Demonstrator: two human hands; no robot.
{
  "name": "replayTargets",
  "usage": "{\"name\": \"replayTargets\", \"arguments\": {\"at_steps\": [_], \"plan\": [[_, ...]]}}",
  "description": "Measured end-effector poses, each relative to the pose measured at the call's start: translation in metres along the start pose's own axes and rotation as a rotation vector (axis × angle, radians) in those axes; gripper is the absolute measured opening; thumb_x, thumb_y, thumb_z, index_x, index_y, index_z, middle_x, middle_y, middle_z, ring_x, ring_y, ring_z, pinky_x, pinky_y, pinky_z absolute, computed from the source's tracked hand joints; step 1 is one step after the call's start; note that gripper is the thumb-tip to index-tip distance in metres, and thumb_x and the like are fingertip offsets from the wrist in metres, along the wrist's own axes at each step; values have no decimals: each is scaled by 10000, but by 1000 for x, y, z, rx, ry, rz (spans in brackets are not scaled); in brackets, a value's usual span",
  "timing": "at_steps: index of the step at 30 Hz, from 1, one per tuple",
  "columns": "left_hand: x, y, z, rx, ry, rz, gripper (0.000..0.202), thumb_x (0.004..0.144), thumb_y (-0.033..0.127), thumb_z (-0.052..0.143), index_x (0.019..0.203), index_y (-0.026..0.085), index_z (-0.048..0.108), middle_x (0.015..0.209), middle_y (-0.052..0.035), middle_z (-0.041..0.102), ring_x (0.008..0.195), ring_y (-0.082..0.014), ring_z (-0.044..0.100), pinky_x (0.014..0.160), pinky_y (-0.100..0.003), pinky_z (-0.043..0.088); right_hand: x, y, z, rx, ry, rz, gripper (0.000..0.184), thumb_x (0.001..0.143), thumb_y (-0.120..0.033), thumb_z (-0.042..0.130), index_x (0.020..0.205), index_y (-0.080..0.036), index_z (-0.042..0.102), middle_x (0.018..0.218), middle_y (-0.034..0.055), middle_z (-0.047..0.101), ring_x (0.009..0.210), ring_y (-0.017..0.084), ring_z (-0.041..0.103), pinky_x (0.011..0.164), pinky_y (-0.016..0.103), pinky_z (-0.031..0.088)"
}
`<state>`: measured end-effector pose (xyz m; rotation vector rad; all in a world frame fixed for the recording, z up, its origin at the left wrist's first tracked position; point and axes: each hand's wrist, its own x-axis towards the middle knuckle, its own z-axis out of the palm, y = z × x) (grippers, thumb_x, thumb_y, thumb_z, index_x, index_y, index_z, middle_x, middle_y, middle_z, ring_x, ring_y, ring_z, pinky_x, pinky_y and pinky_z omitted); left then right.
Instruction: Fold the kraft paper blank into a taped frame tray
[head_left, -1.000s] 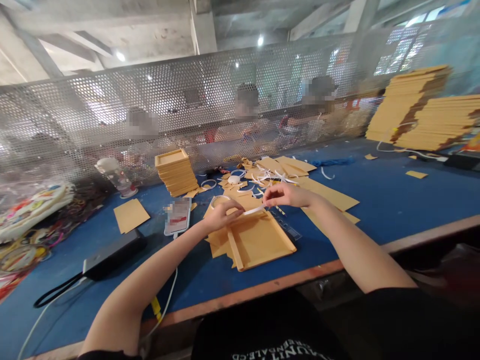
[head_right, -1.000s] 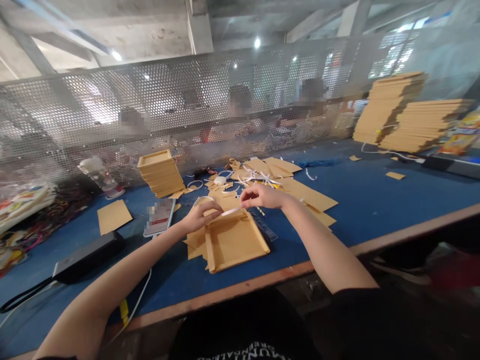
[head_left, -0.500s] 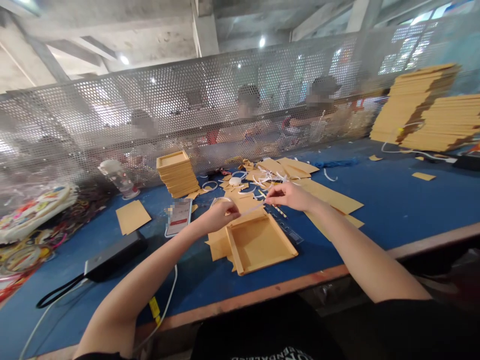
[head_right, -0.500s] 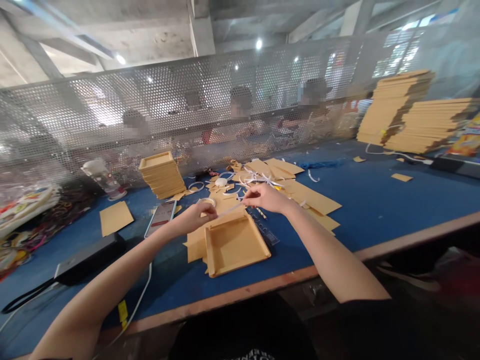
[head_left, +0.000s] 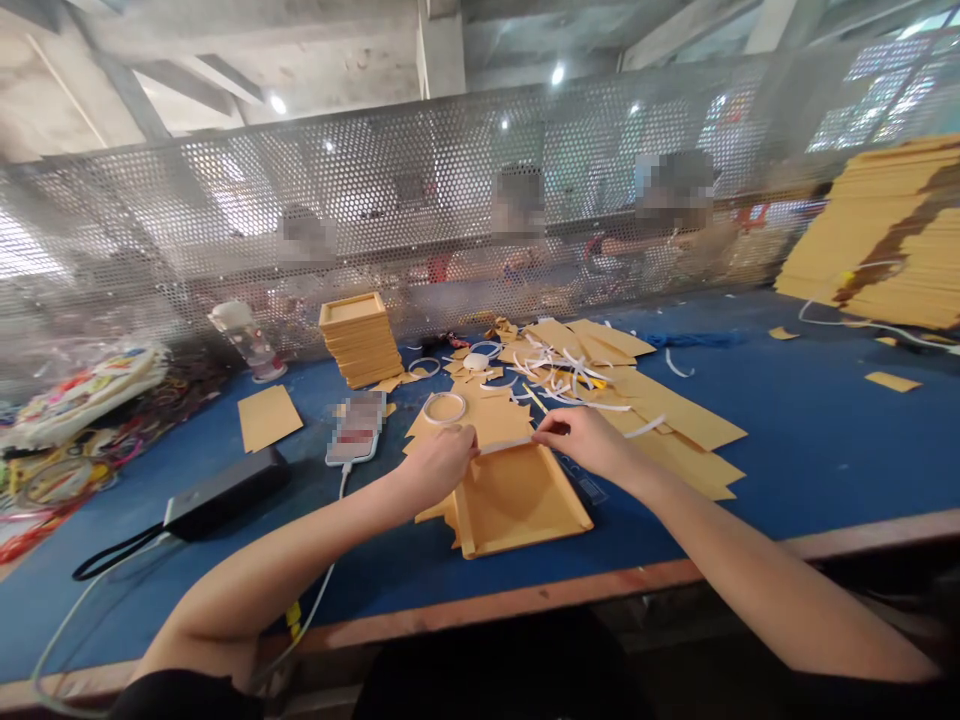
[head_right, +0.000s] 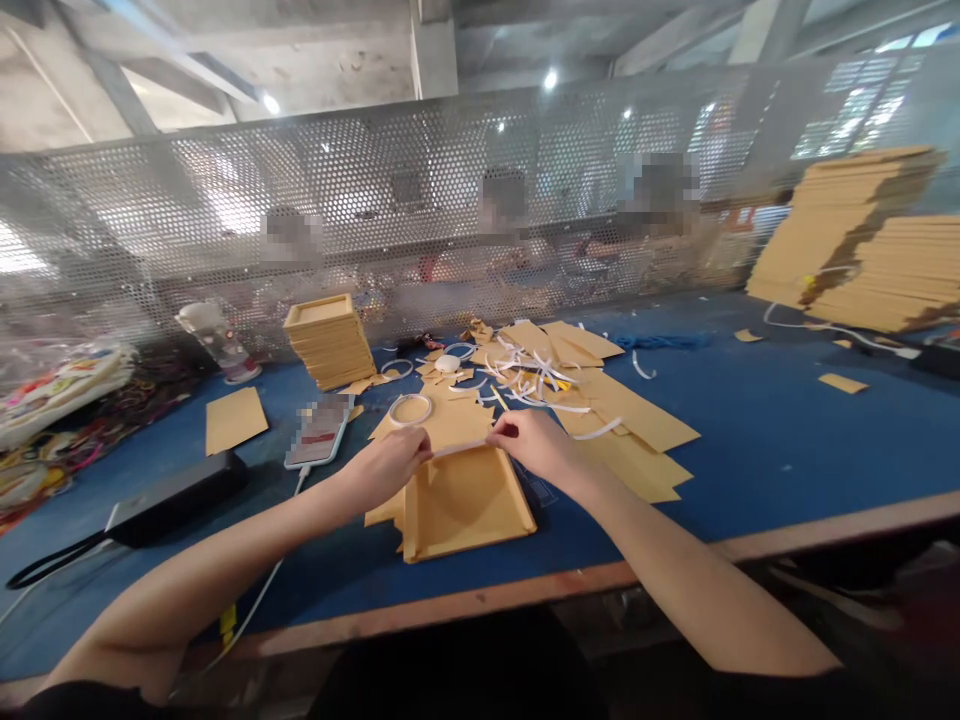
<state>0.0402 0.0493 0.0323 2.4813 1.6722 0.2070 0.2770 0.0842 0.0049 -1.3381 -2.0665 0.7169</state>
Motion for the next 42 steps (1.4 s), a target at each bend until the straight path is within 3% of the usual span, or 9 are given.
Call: {"name": "replayTargets", "arguments": {"at_steps": [5, 9, 12, 20, 42], "plan": [[-10, 8, 4, 170, 17, 30, 251, 919, 103, 434, 1146, 114, 541, 1010, -142, 659, 920, -256, 659, 781, -354, 501, -4, -9, 3, -296, 40, -96, 122, 845, -279, 609, 758, -206, 653, 778, 43, 692, 751, 205, 633, 642, 293, 421], [-12, 13, 6, 354, -8, 68, 244, 910, 65, 436, 1105, 118, 573, 950, -123, 664, 908, -247, 659, 784, -343, 503, -3, -7, 10, -464, 45, -311, 121, 841, -169, 583, 730, -191, 626, 906, 82, 667, 899, 223, 610, 791, 321, 441], [-12, 17, 7, 408, -6, 82, 228, 899, 57, 450, 1061, 114, 601, 930, -123, 658, 906, -243, 649, 790, -336, 494, -1, -3, 15, -505, 40, -367, 121, 828, -141, 565, 728, -188, 614, 924, 87, 662, 913, 225, 605, 824, 339, 444], [-11, 18, 8, 460, 17, 34, 239, 867, 25, 434, 934, 114, 646, 902, -135, 642, 901, -245, 627, 795, -348, 471, 4, -5, 17, -497, 13, -373, 123, 820, -127, 551, 733, -192, 608, 797, 57, 665, 792, 192, 616, 732, 291, 433], [-8, 17, 11, 465, -33, 8, 261, 844, -2, 446, 934, 115, 662, 920, -137, 635, 909, -245, 627, 798, -332, 474, 6, -5, 17, -494, 8, -328, 123, 817, -112, 583, 726, -189, 617, 799, 60, 662, 784, 197, 620, 711, 277, 413]]}}
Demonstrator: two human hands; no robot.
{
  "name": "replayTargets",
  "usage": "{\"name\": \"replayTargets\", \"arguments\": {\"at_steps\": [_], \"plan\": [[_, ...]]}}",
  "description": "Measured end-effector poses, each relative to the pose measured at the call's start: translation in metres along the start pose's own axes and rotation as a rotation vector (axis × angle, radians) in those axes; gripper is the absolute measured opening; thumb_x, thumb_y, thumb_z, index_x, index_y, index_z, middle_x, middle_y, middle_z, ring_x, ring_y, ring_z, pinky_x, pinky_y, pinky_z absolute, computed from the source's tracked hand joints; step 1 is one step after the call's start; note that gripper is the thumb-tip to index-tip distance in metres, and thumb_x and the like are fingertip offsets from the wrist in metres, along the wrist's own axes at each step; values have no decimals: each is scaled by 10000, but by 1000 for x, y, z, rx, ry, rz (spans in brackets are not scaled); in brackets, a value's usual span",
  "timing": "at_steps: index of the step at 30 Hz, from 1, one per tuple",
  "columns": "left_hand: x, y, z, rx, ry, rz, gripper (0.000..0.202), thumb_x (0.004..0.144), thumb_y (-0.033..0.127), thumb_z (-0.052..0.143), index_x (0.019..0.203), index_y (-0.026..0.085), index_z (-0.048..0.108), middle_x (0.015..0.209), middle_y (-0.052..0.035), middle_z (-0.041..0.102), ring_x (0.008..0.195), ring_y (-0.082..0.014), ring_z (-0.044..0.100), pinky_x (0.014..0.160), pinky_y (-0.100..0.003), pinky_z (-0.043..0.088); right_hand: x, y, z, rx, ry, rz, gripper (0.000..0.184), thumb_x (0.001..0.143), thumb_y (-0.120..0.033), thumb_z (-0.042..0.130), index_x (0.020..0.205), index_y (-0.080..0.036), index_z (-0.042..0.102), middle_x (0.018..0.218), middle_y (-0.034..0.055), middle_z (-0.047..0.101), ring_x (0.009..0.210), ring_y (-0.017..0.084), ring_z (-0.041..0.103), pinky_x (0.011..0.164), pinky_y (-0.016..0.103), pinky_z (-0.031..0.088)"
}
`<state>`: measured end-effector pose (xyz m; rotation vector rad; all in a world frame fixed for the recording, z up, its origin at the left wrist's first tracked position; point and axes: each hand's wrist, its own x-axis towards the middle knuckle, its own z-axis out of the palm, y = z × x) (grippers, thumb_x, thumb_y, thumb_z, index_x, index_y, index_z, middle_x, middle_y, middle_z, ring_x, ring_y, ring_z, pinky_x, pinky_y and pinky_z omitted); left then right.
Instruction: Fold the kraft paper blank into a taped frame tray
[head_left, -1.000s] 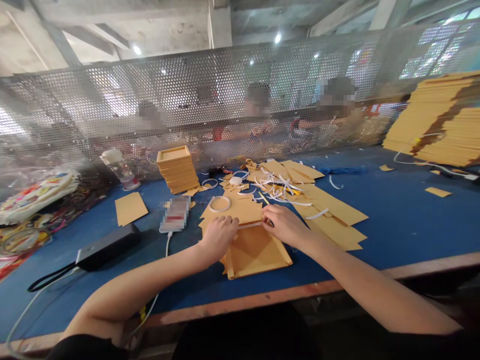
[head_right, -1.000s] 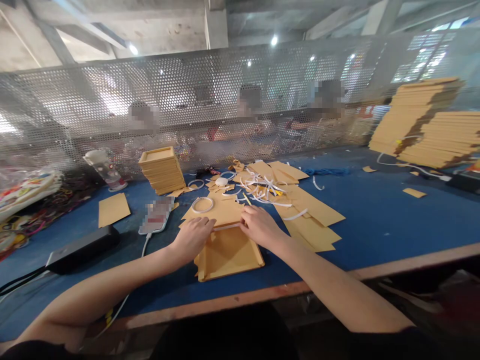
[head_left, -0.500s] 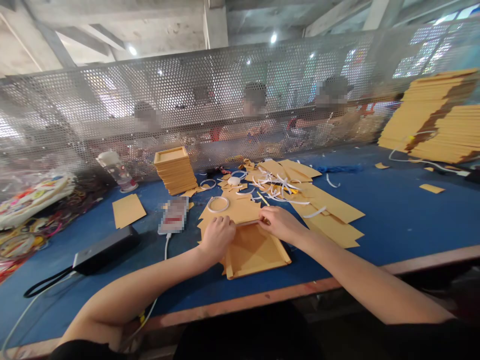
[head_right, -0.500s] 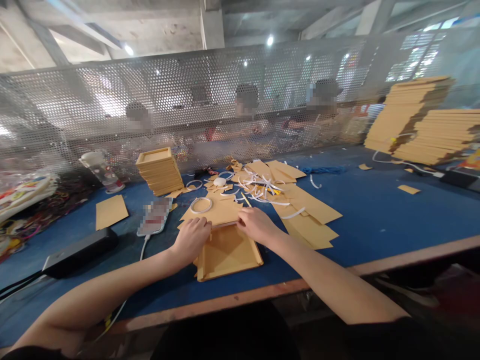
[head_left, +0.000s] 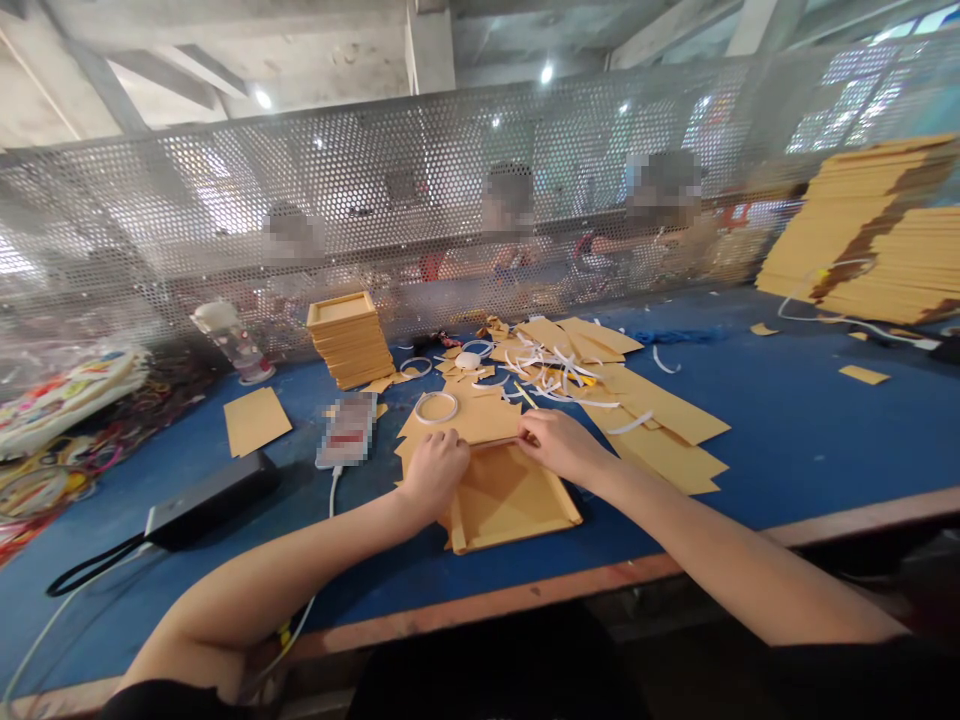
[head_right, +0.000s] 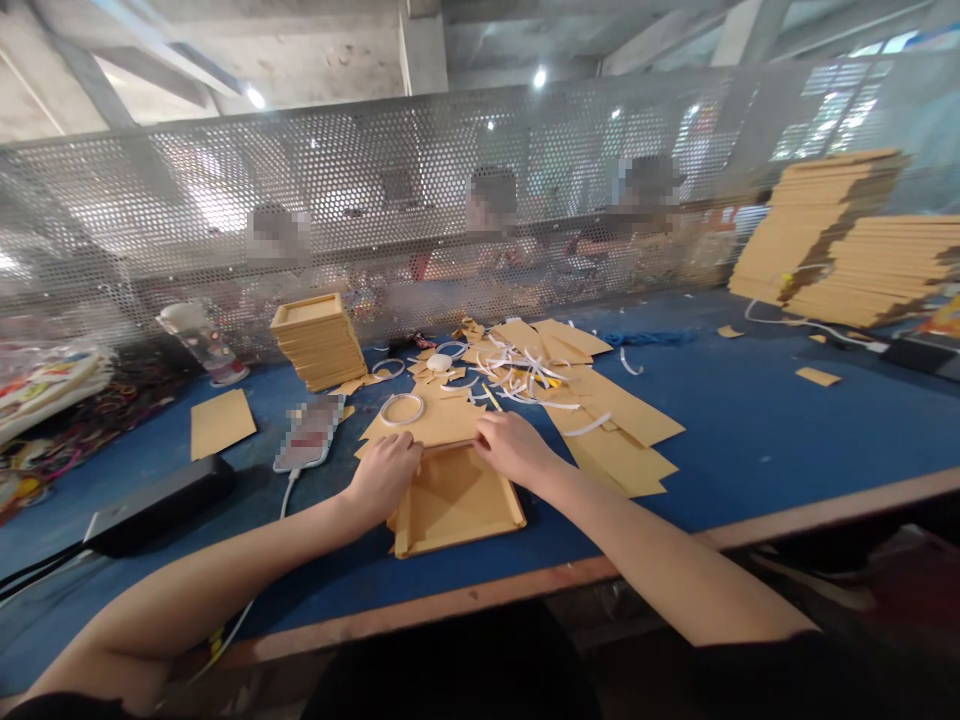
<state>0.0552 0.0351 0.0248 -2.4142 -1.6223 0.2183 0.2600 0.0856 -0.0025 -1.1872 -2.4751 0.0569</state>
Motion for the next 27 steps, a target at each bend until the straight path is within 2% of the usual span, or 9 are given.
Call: {"name": "replayTargets", "arguments": {"at_steps": [21, 24, 27], "plan": [[5, -1, -4, 3, -43, -3, 239, 874, 19, 447, 935, 83, 669, 949, -150, 639, 956, -261, 636, 831, -349, 497, 2, -3, 2, -10, -1, 43, 110, 817, -132, 596, 717, -171, 620, 785, 57, 661, 767, 186, 617, 700, 272, 411], [6, -3, -5, -1, -51, -3, 250, 875, 20, 446, 941, 95, 676, 958, -144, 643, 966, -249, 633, 836, -332, 495, 2, -2, 5, 32, 24, 54, 120, 802, -123, 595, 695, -173, 615, 767, 55, 654, 750, 186, 609, 690, 272, 408], [9, -7, -3, -11, -54, -9, 258, 875, 24, 447, 934, 102, 685, 931, -139, 647, 965, -243, 636, 833, -323, 497, 5, 1, 8, 165, 56, 105, 125, 766, -99, 603, 670, -179, 610, 760, 50, 656, 720, 175, 600, 663, 262, 403]]}}
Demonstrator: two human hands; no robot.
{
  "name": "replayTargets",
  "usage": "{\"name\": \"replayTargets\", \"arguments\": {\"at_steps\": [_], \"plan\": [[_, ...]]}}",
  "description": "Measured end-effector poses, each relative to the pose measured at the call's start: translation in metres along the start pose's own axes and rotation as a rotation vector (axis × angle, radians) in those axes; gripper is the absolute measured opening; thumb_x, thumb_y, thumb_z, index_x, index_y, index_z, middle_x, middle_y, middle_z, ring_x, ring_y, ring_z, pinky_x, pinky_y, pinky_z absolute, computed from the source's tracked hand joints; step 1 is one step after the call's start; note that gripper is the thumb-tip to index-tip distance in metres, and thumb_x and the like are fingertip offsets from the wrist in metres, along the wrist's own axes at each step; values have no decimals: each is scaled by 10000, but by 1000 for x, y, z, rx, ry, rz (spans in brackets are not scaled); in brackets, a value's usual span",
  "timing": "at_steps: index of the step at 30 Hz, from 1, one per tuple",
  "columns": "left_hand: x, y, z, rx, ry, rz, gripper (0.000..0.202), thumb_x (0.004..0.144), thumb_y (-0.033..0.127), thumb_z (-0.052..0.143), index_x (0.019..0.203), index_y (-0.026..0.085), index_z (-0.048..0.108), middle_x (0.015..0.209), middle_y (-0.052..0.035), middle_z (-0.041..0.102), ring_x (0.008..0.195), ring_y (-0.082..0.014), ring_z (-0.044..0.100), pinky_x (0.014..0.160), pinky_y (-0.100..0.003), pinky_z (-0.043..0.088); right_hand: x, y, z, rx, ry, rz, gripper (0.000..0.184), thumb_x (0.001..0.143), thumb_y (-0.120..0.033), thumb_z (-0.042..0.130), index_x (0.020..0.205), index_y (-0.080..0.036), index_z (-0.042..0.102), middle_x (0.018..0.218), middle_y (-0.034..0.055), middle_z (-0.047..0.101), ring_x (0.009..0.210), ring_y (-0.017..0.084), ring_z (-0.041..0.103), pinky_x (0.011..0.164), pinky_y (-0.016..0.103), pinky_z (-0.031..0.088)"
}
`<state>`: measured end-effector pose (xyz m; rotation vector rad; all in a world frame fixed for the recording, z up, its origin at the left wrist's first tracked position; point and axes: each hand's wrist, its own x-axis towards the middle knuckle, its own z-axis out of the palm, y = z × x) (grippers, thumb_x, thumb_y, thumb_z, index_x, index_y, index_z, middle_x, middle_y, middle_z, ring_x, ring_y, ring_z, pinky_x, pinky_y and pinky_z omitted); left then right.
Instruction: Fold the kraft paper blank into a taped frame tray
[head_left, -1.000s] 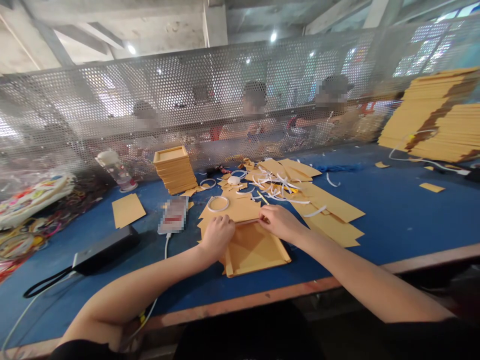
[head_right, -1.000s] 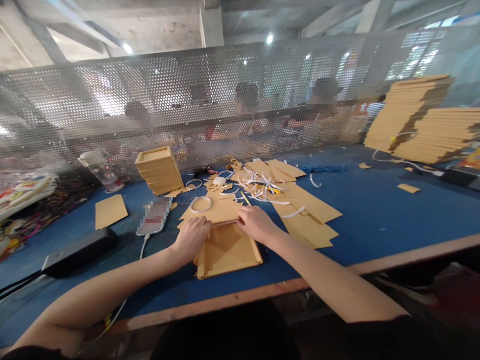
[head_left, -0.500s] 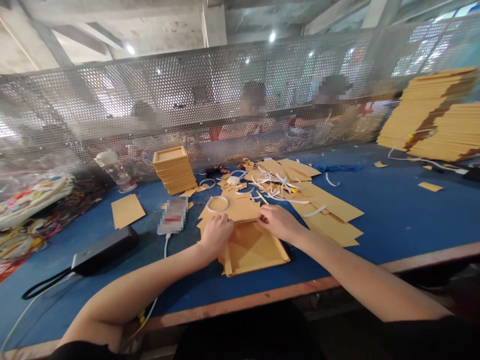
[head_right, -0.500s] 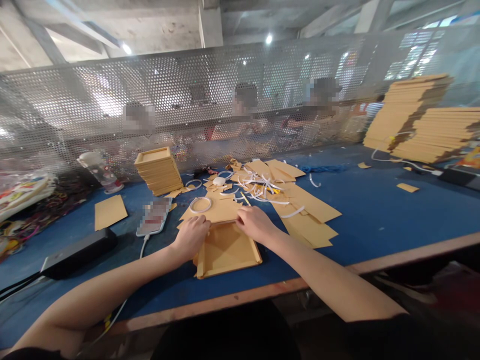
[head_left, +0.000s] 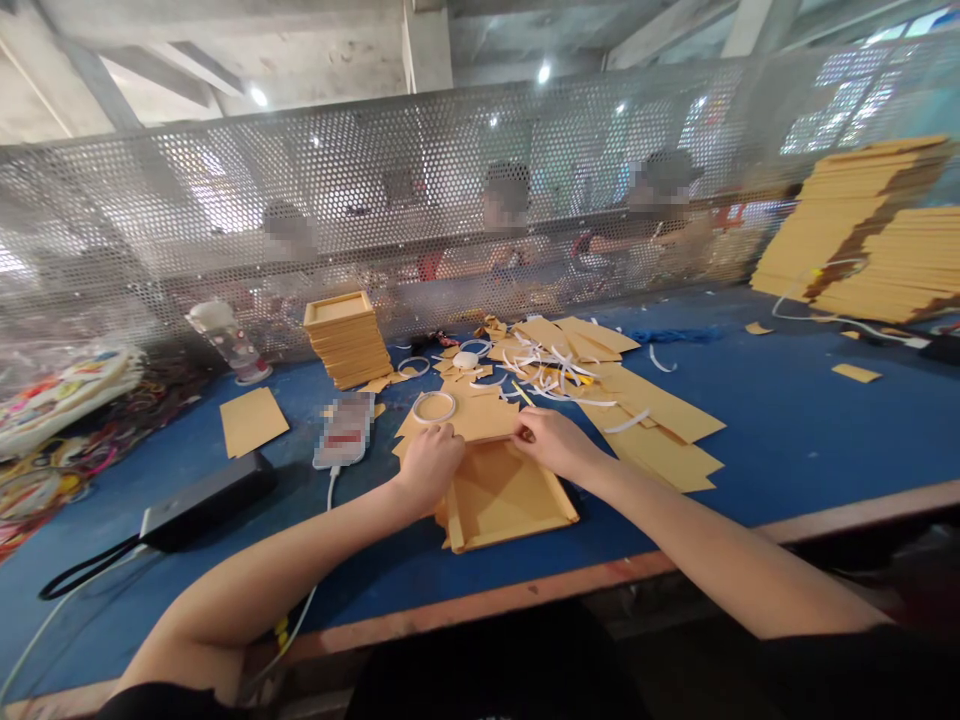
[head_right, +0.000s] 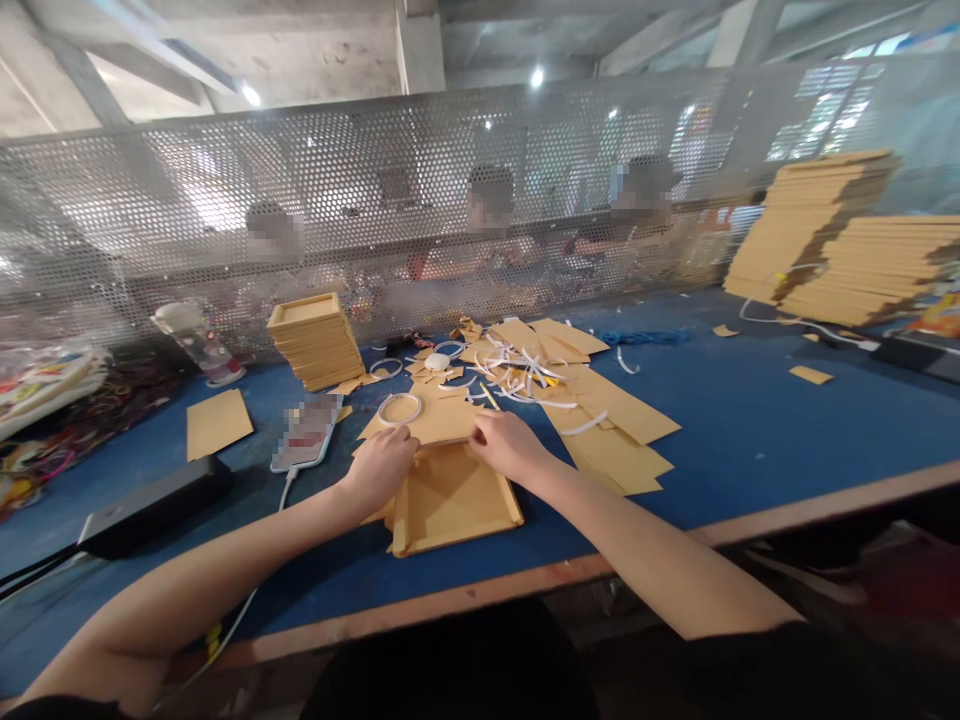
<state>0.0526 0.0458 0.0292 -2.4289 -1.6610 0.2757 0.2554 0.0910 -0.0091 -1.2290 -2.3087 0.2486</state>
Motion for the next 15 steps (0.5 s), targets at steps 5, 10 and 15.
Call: {"name": "replayTargets", "arguments": {"at_steps": [5, 10, 15], "plan": [[9, -11, 10, -39, -10, -5, 262, 879, 48, 451, 925, 108, 701, 908, -134, 658, 932, -238, 648, 799, -311, 508, 7, 5, 5, 130, 2, 85, 134, 732, -88, 609, 636, -181, 616, 700, 34, 675, 666, 159, 608, 622, 240, 412], [16, -18, 13, -76, -23, 10, 264, 904, 90, 449, 894, 125, 711, 924, -117, 669, 943, -234, 650, 815, -308, 502, 10, 8, 7, 196, 5, 133, 116, 722, -110, 623, 629, -179, 626, 686, 28, 700, 658, 160, 626, 603, 229, 426], [19, -19, 9, -104, -33, -15, 302, 934, 140, 412, 938, 126, 713, 952, -119, 679, 948, -227, 656, 820, -305, 498, 11, 9, 8, 224, 9, 162, 97, 730, -132, 615, 648, -179, 636, 685, 23, 701, 652, 159, 624, 602, 233, 432]]}}
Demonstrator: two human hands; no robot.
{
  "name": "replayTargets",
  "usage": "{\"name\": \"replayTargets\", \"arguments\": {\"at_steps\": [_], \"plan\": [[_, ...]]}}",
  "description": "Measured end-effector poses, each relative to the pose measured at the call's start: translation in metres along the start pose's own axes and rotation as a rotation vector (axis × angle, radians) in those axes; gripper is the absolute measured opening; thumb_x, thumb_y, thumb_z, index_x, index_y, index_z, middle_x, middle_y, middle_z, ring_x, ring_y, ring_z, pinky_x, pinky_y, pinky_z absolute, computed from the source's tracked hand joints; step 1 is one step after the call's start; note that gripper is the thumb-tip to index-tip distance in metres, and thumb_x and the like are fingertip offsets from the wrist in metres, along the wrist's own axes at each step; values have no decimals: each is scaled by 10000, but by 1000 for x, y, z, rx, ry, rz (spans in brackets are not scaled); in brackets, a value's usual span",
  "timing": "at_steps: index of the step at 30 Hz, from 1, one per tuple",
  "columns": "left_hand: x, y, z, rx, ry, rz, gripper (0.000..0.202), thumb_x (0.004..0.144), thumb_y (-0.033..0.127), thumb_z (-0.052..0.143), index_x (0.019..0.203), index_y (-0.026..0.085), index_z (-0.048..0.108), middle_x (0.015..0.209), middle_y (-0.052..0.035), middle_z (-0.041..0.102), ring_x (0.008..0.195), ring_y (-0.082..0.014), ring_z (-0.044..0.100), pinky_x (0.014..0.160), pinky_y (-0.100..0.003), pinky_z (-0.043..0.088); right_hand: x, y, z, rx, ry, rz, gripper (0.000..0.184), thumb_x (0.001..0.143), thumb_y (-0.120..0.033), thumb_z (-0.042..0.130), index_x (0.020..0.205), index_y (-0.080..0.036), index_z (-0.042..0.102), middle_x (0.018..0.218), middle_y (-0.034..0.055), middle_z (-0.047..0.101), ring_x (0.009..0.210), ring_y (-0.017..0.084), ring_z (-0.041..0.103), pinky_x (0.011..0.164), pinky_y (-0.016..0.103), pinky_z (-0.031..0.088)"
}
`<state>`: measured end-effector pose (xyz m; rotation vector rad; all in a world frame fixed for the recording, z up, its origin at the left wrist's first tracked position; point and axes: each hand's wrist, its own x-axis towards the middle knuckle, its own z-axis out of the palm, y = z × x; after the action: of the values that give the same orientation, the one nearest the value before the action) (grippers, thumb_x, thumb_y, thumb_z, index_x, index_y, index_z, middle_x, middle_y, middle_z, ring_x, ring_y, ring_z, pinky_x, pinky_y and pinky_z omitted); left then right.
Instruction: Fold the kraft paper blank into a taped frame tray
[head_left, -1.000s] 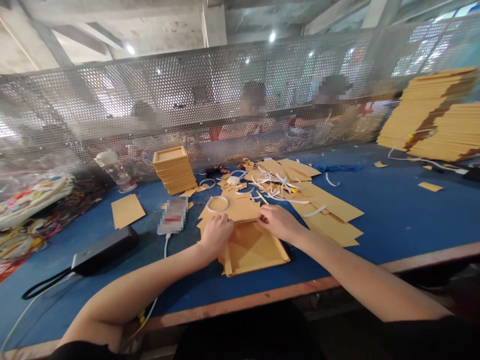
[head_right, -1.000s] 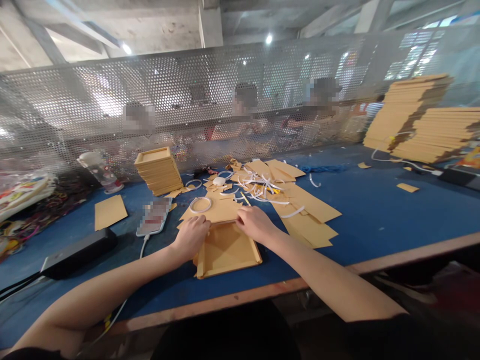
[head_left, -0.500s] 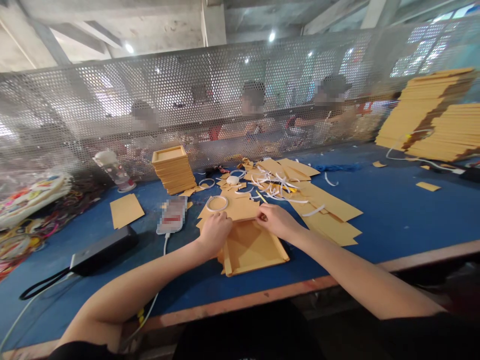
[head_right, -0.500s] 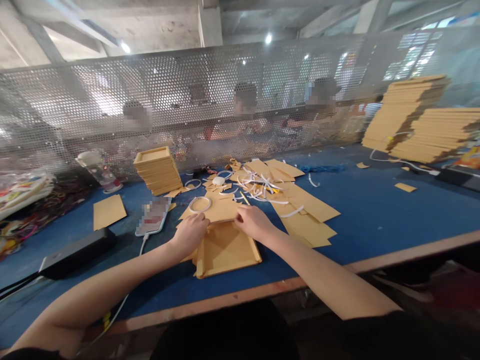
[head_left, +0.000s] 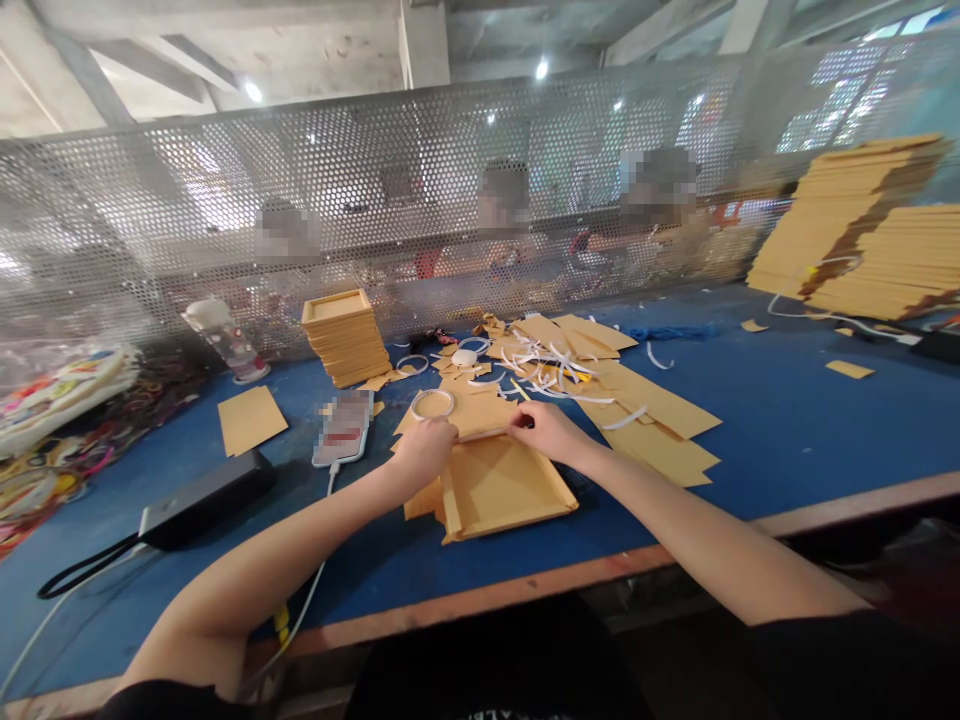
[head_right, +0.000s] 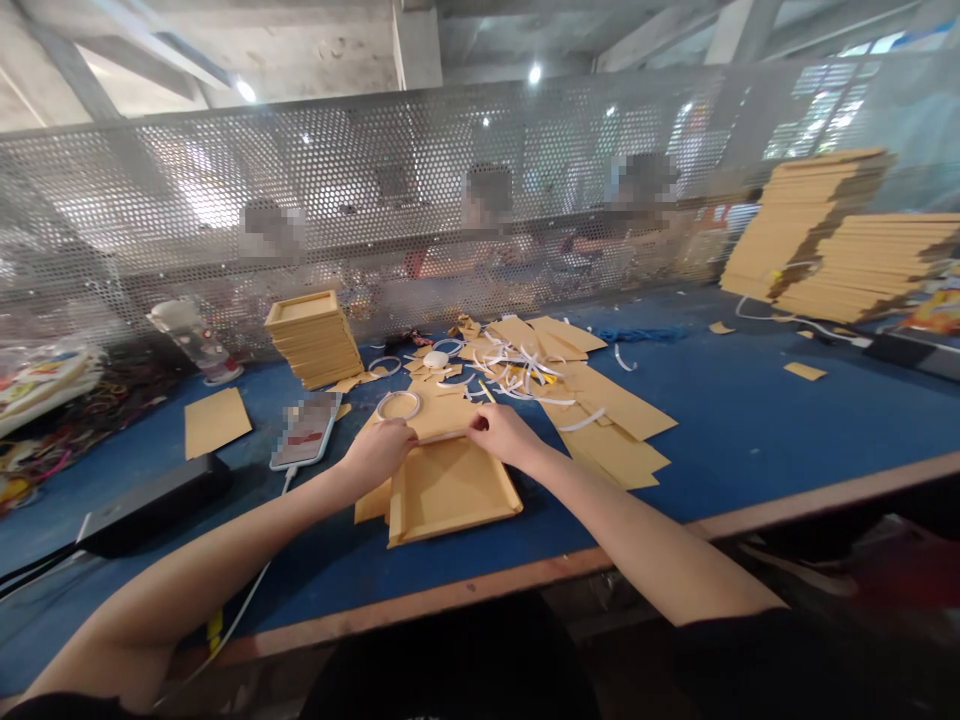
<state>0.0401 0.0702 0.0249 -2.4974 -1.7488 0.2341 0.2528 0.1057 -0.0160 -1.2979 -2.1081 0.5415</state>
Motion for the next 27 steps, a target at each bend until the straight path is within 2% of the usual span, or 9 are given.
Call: {"name": "replayTargets", "arguments": {"at_steps": [11, 27], "plan": [[0, 1, -2, -15, -16, -10, 286, 920, 145, 434, 940, 146, 719, 956, -109, 687, 934, -212, 662, 812, -287, 501, 0, -1, 2, -16, 5, 41, 118, 711, -127, 628, 609, -185, 616, 702, 46, 706, 681, 179, 637, 623, 248, 435], [-1, 0, 2, 27, 10, 16, 282, 907, 111, 434, 887, 133, 714, 931, -124, 662, 917, -238, 665, 783, -317, 510, 0, -4, 2, -17, 33, 55, 126, 715, -114, 604, 619, -190, 630, 698, 42, 719, 680, 185, 651, 621, 252, 439]]}}
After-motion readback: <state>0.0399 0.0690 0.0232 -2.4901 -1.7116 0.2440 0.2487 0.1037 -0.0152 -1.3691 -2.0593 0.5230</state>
